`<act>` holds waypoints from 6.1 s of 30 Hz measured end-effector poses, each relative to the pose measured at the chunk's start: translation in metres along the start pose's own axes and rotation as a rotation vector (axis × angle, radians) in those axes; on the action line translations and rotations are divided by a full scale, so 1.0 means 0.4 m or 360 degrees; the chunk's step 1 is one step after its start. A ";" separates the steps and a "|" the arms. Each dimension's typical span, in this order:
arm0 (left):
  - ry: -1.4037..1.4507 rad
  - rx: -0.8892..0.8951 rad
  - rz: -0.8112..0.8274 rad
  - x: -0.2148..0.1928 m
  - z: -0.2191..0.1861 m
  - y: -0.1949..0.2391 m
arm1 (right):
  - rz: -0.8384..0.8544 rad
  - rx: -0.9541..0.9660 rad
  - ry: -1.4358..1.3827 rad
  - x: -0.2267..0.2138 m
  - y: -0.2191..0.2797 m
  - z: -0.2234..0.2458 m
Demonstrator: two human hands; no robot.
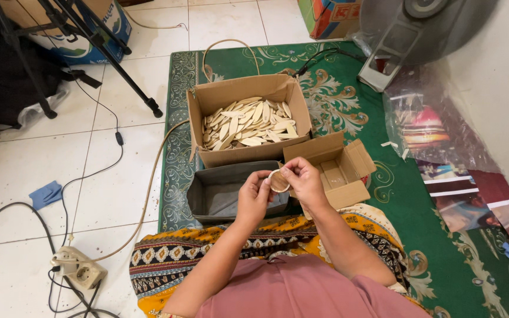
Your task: The person sits on a mat and sorts small, light-colored wooden pieces from a large cardboard box into a smaller box and a metal tray. They handle the pieces one by one, inspecting them before placing them into the designated containers.
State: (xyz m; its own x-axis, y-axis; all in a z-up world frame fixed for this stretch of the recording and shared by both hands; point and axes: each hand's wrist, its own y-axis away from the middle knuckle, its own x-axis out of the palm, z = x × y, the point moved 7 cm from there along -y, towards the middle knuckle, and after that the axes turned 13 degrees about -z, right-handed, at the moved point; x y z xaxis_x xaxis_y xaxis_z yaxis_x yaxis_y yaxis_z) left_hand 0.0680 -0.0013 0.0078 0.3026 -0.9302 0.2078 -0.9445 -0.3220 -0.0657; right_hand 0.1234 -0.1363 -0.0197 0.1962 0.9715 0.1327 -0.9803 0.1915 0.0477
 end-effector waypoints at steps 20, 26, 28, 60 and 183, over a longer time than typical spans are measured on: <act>-0.0076 0.0098 -0.0058 -0.026 -0.015 -0.007 | 0.0332 0.0134 0.0015 0.038 0.067 0.064; 0.0005 0.0065 -0.0068 -0.029 0.016 -0.021 | 0.0234 0.0104 -0.0058 0.030 0.046 0.027; -0.0029 0.0103 -0.0064 -0.031 0.000 -0.022 | 0.0251 0.0109 -0.0069 0.032 0.047 0.031; -0.0578 -0.0006 0.0143 -0.037 -0.005 0.009 | 0.0062 0.0068 0.0117 -0.036 0.009 0.047; -0.0356 -0.0547 -0.0430 -0.301 0.300 -0.116 | 0.0262 0.0189 0.1631 0.208 -0.655 -0.336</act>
State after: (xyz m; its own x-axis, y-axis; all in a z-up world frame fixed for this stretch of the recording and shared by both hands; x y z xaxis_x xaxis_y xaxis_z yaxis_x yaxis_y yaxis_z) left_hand 0.0908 0.1047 -0.1314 0.5273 -0.8485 -0.0441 -0.8045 -0.5153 0.2954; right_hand 0.3938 -0.0869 -0.1540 -0.1060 0.6479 -0.7543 -0.9741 0.0849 0.2098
